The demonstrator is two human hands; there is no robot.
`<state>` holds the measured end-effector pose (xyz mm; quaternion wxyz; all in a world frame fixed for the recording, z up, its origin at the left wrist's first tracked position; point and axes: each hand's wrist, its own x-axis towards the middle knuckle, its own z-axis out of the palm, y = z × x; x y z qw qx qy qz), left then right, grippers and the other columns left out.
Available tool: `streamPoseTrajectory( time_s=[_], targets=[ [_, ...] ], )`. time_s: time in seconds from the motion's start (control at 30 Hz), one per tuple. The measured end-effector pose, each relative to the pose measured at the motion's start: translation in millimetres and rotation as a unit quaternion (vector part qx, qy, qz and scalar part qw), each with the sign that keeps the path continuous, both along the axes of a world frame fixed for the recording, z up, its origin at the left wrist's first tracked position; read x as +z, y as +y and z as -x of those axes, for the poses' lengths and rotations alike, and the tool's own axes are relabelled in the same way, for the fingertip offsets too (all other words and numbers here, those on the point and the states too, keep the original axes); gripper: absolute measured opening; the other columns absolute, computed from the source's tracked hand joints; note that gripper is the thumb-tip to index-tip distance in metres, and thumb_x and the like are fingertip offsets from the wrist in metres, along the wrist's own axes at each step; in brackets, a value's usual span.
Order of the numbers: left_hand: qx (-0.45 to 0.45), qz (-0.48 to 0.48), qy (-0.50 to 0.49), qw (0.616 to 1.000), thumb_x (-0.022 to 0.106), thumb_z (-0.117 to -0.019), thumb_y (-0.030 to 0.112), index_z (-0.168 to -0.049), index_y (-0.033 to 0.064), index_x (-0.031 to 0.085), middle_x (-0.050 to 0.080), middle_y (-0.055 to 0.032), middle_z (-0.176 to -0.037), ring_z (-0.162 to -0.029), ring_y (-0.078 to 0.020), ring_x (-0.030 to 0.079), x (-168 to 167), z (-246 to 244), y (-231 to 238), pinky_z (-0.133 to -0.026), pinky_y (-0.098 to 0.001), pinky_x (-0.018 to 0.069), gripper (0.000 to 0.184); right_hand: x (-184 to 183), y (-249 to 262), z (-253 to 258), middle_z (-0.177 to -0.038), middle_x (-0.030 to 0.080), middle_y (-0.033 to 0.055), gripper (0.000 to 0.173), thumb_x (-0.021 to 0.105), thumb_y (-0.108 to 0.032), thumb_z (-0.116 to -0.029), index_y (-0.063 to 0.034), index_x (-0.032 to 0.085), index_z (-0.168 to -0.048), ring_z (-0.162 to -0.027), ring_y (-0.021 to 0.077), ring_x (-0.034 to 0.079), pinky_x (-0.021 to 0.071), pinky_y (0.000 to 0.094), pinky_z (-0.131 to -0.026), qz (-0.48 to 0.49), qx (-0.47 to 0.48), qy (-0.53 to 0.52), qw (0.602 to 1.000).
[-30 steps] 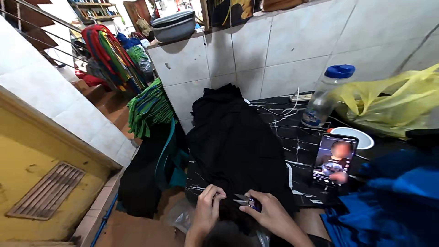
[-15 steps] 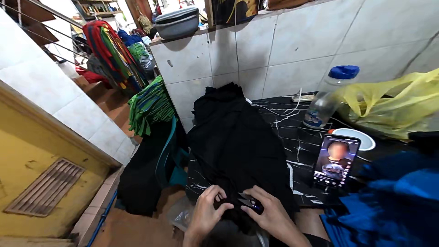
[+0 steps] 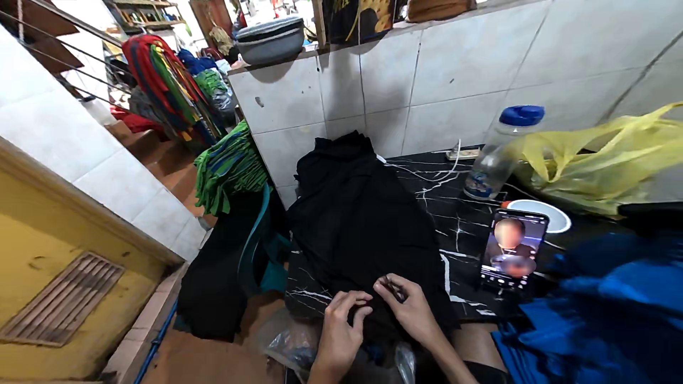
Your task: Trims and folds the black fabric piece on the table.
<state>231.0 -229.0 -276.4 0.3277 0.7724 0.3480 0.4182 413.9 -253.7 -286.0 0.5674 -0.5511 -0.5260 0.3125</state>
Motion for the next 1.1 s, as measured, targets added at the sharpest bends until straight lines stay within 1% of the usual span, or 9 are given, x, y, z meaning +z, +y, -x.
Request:
streamPoseTrajectory(
  time_s=[0.1, 0.2, 0.33, 0.43, 0.57, 0.7, 0.83, 0.97, 1.1],
  targets=[
    [0.029, -0.064, 0.029, 0.997, 0.079, -0.0874, 0.017, -0.114, 0.009, 0.079, 0.078, -0.0005, -0.103, -0.094, -0.0084, 0.072, -8.7, -3.1, -1.8, -0.091, -0.0242, 0.0585, 0.027, 0.6, 0.4, 1.1, -0.078, 0.066, -0.0035, 0.017, 0.066, -0.025, -0.0973, -0.0088, 0.072, -0.094, -0.067, 0.0025, 0.059, 0.0493, 0.0182, -0.062, 0.034, 0.003, 0.013, 0.999],
    [0.047, -0.183, 0.057, 0.98, 0.071, -0.0934, 0.017, -0.101, 0.0107, 0.082, 0.078, 0.001, -0.093, -0.092, -0.0101, 0.072, -19.2, -5.5, 0.1, -0.089, -0.0257, 0.0583, 0.014, 2.2, 1.6, 2.1, -0.075, 0.064, -0.0042, 0.018, 0.066, -0.025, -0.0966, -0.0091, 0.072, -0.093, -0.064, 0.0017, 0.057, 0.047, 0.0177, -0.059, 0.066, -0.012, 0.002, 0.998],
    [0.065, -0.314, 0.149, 0.935, 0.062, -0.0952, 0.013, -0.094, 0.0183, 0.076, 0.074, -0.0017, -0.108, -0.106, -0.0191, 0.068, -19.6, -5.1, 2.3, -0.093, -0.0335, 0.0542, 0.016, 1.9, 2.1, 3.8, -0.077, 0.065, -0.0025, 0.019, 0.066, -0.027, -0.0967, -0.0088, 0.072, -0.095, -0.066, 0.0039, 0.058, 0.0487, 0.0202, -0.061, 0.09, -0.014, -0.006, 0.996],
    [0.017, -0.266, 0.115, 0.957, 0.06, -0.1, 0.015, -0.096, 0.0134, 0.073, 0.073, -0.0029, -0.115, -0.112, -0.0172, 0.066, -19.0, -4.9, 6.4, -0.102, -0.0334, 0.051, 0.014, -0.2, 1.3, 7.4, -0.08, 0.068, -0.002, 0.018, 0.067, -0.026, -0.0965, -0.0092, 0.072, -0.095, -0.071, 0.004, 0.062, 0.0521, 0.0208, -0.066, 0.082, -0.017, -0.009, 0.996],
    [0.02, -0.043, -0.072, 0.996, 0.063, -0.0967, 0.002, -0.097, 0.0016, 0.072, 0.075, -0.0039, -0.095, -0.087, -0.0094, 0.073, -15.8, -2.6, 11.6, -0.082, -0.0256, 0.0622, 0.009, -0.1, -9.9, 11.8, -0.104, 0.069, 0.0007, 0.041, 0.069, -0.048, -0.0939, -0.0106, 0.071, -0.112, -0.09, 0.0088, 0.066, 0.0575, 0.0285, -0.078, 0.046, -0.056, -0.064, 0.995],
    [0.005, 0.048, -0.138, 0.989, 0.062, -0.0982, 0.0, -0.099, -0.0003, 0.068, 0.076, -0.0071, -0.097, -0.088, -0.0156, 0.075, -9.3, 9.2, 12.7, -0.081, -0.0297, 0.0637, 0.006, 8.3, -29.3, 5.3, -0.094, 0.071, 0.0026, 0.048, 0.061, -0.057, -0.0969, -0.0123, 0.073, -0.11, -0.075, 0.0136, 0.067, 0.0575, 0.0364, -0.064, -0.007, -0.064, -0.252, 0.966],
    [-0.008, 0.029, -0.13, 0.991, 0.06, -0.1, 0.003, -0.097, 0.0004, 0.067, 0.075, -0.0084, -0.106, -0.097, -0.016, 0.074, -11.0, 10.4, 4.0, -0.084, -0.0294, 0.0631, 0.008, 18.8, -42.4, 18.8, -0.081, 0.073, 0.0059, 0.041, 0.057, -0.049, -0.1007, -0.0118, 0.073, -0.11, -0.068, 0.0246, 0.072, 0.0584, 0.0479, -0.058, 0.017, -0.009, -0.354, 0.935],
    [-0.017, 0.004, -0.114, 0.993, 0.063, -0.0978, 0.004, -0.096, 0.0004, 0.068, 0.072, -0.0109, -0.11, -0.098, -0.0174, 0.072, -16.4, 20.2, 4.3, -0.084, -0.0303, 0.0633, 0.007, 15.0, -42.7, 31.5, -0.07, 0.068, 0.0044, 0.043, 0.047, -0.046, -0.1054, -0.0126, 0.074, -0.1, -0.057, 0.0237, 0.068, 0.0538, 0.044, -0.047, 0.005, -0.091, -0.392, 0.915],
    [-0.074, 0.013, 0.057, 0.996, 0.062, -0.1026, 0.029, -0.094, 0.0079, 0.076, 0.074, -0.0017, -0.098, -0.092, -0.0091, 0.069, -4.9, 57.9, 19.1, -0.086, -0.0278, 0.0587, 0.026, 21.3, -47.3, 22.9, -0.073, 0.069, 0.0051, 0.048, 0.053, -0.049, -0.1024, -0.0062, 0.073, -0.108, -0.055, 0.0201, 0.065, 0.0537, 0.0413, -0.048, -0.009, -0.168, -0.343, 0.924]
  ],
)
